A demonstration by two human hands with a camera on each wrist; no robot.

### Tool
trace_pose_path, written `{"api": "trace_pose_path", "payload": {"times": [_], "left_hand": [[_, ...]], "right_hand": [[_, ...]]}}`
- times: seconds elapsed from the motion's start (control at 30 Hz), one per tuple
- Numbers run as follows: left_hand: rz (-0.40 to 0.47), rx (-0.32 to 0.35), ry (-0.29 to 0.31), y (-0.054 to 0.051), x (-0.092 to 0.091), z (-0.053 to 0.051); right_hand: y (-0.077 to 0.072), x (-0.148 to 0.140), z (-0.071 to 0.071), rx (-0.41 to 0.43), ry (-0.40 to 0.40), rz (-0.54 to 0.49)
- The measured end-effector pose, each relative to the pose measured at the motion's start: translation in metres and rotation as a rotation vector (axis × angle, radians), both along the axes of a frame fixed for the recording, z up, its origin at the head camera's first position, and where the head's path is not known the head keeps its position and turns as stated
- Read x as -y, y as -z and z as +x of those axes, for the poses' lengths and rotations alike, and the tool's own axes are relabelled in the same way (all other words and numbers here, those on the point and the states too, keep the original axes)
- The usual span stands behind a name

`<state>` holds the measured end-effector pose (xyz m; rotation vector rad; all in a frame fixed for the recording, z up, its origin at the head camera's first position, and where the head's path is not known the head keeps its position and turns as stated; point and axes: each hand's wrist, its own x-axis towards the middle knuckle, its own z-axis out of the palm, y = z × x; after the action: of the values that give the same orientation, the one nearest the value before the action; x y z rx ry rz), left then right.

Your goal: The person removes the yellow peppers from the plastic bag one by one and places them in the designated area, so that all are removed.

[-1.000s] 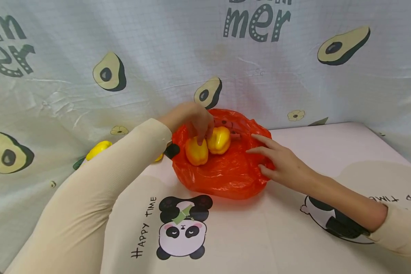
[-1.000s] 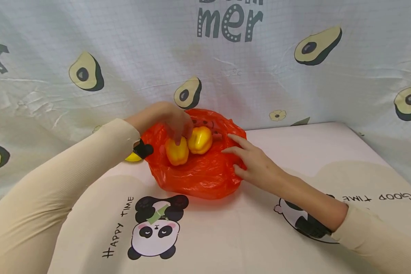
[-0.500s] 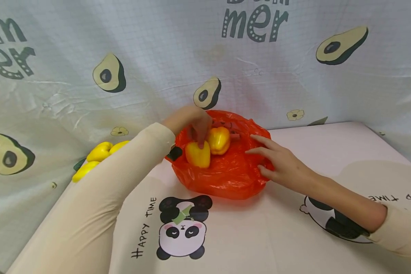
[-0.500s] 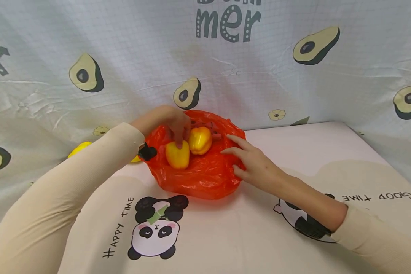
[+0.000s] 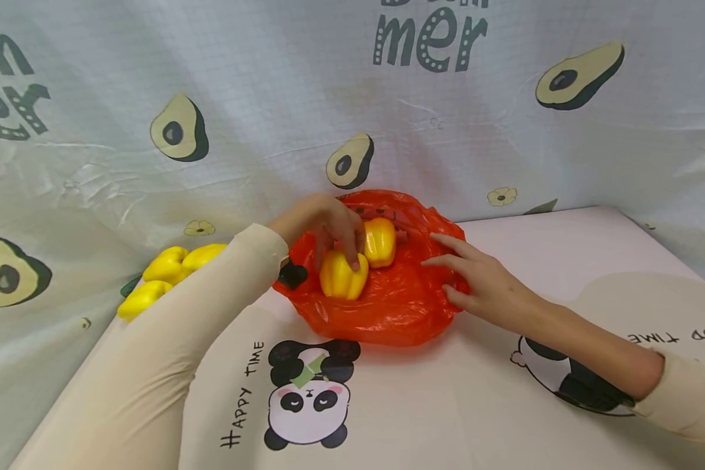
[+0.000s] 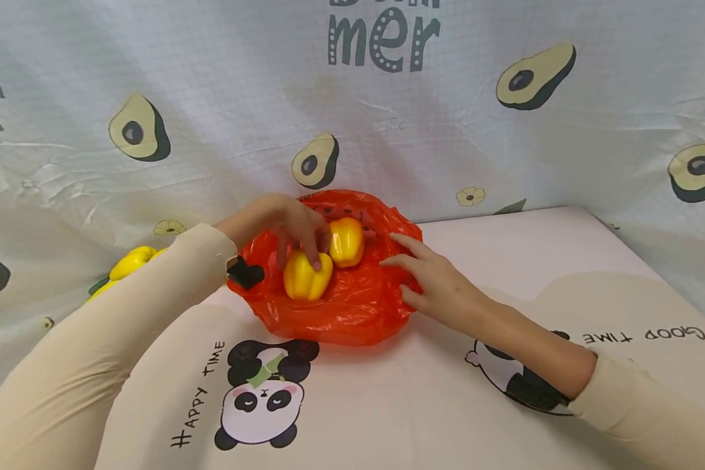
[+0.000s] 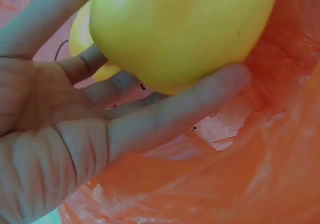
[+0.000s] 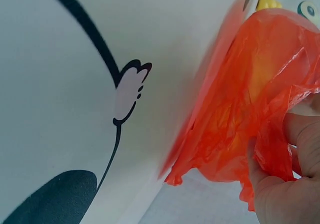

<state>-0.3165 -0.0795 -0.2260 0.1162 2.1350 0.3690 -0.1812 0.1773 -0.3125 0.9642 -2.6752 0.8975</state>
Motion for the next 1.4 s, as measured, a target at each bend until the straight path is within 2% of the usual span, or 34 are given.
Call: {"api": "trace_pose_path", "payload": {"times": [0.23, 0.33, 0.47, 0.77, 1.07, 1.13, 1.27, 1.4], "left_hand": [[0.129, 0.086, 0.179, -0.004, 0.015, 0.004], [0.196, 0.11, 0.203, -0.004, 0.02, 0.006], [0.264, 0.073, 0.231, -0.004, 0.027, 0.011], [0.388, -0.087, 0.236, -0.015, 0.045, 0.025], [0.543, -0.252, 0.212, -0.027, 0.048, 0.044], [0.57, -0.311, 0.207, -0.03, 0.047, 0.052], [0.568, -0.49, 0.194, -0.038, 0.047, 0.074], [0.631, -0.657, 0.214, -0.04, 0.049, 0.095]], "right_hand": [[0.0, 0.0, -0.001, 0.002, 0.001, 0.002], [-0.001, 0.0, 0.0, 0.0, 0.0, 0.002], [0.0, 0.0, -0.001, -0.005, 0.004, 0.003], [0.0, 0.0, -0.001, 0.004, 0.008, 0.009], [0.0, -0.002, 0.002, 0.015, 0.006, 0.0], [0.001, -0.002, 0.001, 0.016, 0.013, 0.006], [0.002, -0.003, 0.0, 0.012, 0.018, 0.007], [0.002, -0.004, 0.001, -0.005, 0.023, -0.01]]}}
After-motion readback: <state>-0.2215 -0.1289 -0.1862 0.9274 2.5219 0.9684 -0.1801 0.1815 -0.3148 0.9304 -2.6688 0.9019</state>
